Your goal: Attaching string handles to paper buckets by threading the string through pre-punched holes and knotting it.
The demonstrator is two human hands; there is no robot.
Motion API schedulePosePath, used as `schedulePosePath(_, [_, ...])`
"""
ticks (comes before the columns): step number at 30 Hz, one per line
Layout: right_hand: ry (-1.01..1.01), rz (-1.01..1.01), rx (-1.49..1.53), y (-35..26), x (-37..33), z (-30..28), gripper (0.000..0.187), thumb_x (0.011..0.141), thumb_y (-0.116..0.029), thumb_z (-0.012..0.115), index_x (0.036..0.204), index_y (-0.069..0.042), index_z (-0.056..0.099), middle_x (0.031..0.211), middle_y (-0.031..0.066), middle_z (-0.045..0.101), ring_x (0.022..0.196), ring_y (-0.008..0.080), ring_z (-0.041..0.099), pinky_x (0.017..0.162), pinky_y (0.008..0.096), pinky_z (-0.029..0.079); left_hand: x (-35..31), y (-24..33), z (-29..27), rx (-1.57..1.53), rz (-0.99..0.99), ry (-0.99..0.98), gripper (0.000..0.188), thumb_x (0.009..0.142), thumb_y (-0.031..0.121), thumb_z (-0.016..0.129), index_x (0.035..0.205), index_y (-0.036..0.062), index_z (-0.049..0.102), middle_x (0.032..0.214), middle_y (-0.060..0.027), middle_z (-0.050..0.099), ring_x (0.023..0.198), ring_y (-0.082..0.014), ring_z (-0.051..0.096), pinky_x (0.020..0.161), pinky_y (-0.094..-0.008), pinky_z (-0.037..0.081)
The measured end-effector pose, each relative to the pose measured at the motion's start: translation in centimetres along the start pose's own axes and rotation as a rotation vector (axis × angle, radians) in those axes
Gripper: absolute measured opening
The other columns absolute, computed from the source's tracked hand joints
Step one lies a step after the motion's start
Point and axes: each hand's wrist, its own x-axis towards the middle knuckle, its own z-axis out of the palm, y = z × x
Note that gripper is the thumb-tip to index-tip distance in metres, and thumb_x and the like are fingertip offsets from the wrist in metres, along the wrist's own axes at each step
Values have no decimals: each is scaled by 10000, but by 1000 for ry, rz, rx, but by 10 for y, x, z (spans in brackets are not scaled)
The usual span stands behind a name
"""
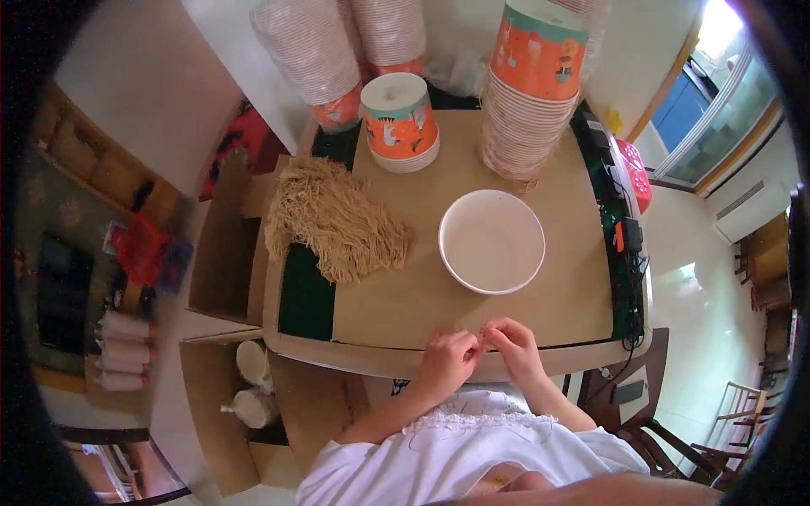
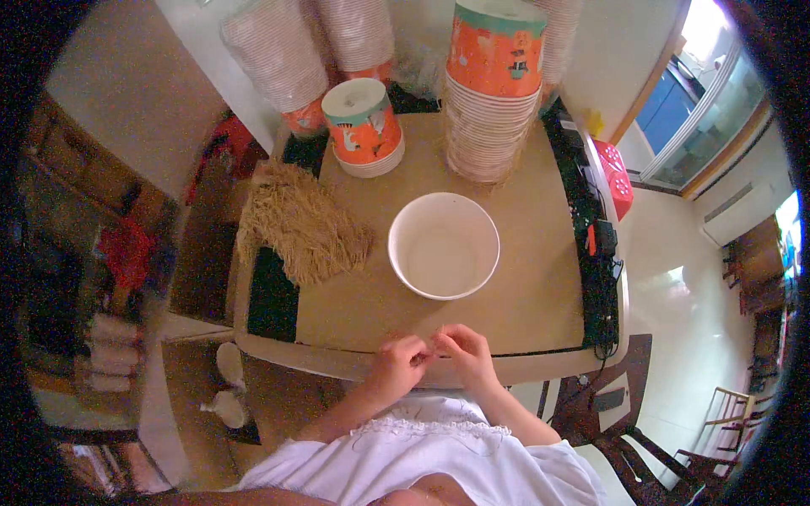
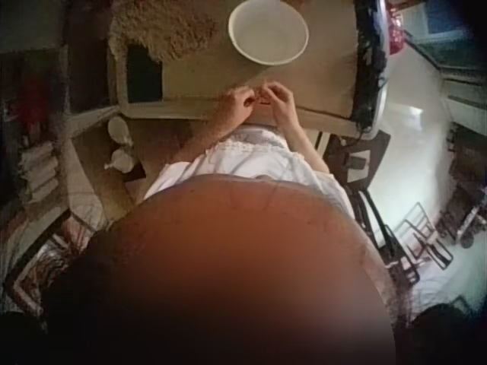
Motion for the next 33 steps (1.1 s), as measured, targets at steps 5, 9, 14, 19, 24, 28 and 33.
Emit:
schedulePosePath(5, [38, -103, 274, -48, -22, -5, 99, 878, -121, 556, 866, -41, 499, 794, 84, 585, 725, 167, 583, 635, 294, 491, 6, 3, -14, -205, 112, -125, 101, 718, 137, 690, 768, 66, 638, 776, -79, 610, 772, -250, 578, 705, -359, 455])
schedulePosePath(9, [184, -390, 119, -124, -42, -37, 92, 837, -104, 576, 827, -71, 490, 661, 1, 479, 492, 41, 347, 423, 181, 280, 39, 6, -52, -210, 111, 18, 131, 750, 184, 682, 795, 70, 635, 791, -71, 614, 796, -248, 577, 711, -352, 460])
schedulePosePath(14, [388, -705, -54, -184, -59, -41, 77, 830, -70, 536, 768, -45, 499, 597, -17, 443, 462, 13, 330, 365, 161, 208, 143, -3, -76, -6, 169, 179, 166, 754, 130, 658, 894, 52, 618, 940, -118, 583, 919, -274, 541, 790, -381, 451])
schedulePosePath(19, [183, -415, -471, -193, -1, -10, 100, 840, -104, 560, 781, -29, 587, 576, -46, 431, 471, 16, 334, 432, 189, 257, 214, -36, -26, 215, 345, 188, 236, 716, 72, 652, 951, 62, 627, 988, -121, 585, 894, -303, 561, 788, -405, 461])
schedulePosePath(24, [13, -280, -612, -167, 69, 1, 125, 856, -111, 570, 824, -5, 628, 603, -32, 500, 524, 56, 447, 464, 207, 330, 201, -39, -23, 211, -18, -184, 223, 743, 53, 582, 965, 59, 602, 980, -141, 586, 848, -334, 583, 752, -418, 474])
schedulePosePath(28, [-87, -114, -876, -138, 92, 7, 135, 832, -119, 579, 848, 5, 630, 645, 34, 582, 580, 93, 533, 525, 250, 423, 150, -20, -42, 212, -15, -199, 213, 764, 64, 554, 975, 50, 583, 948, -152, 582, 821, -341, 596, 720, -420, 485])
schedulePosePath(33, [-136, -170, -1026, -112, 99, 8, 109, 818, -71, 560, 866, -7, 633, 673, 37, 608, 565, 108, 562, 540, 243, 464, 115, -17, -43, 0, -63, -122, 255, 791, 93, 558, 1039, 40, 574, 937, -154, 576, 798, -337, 597, 709, -412, 483])
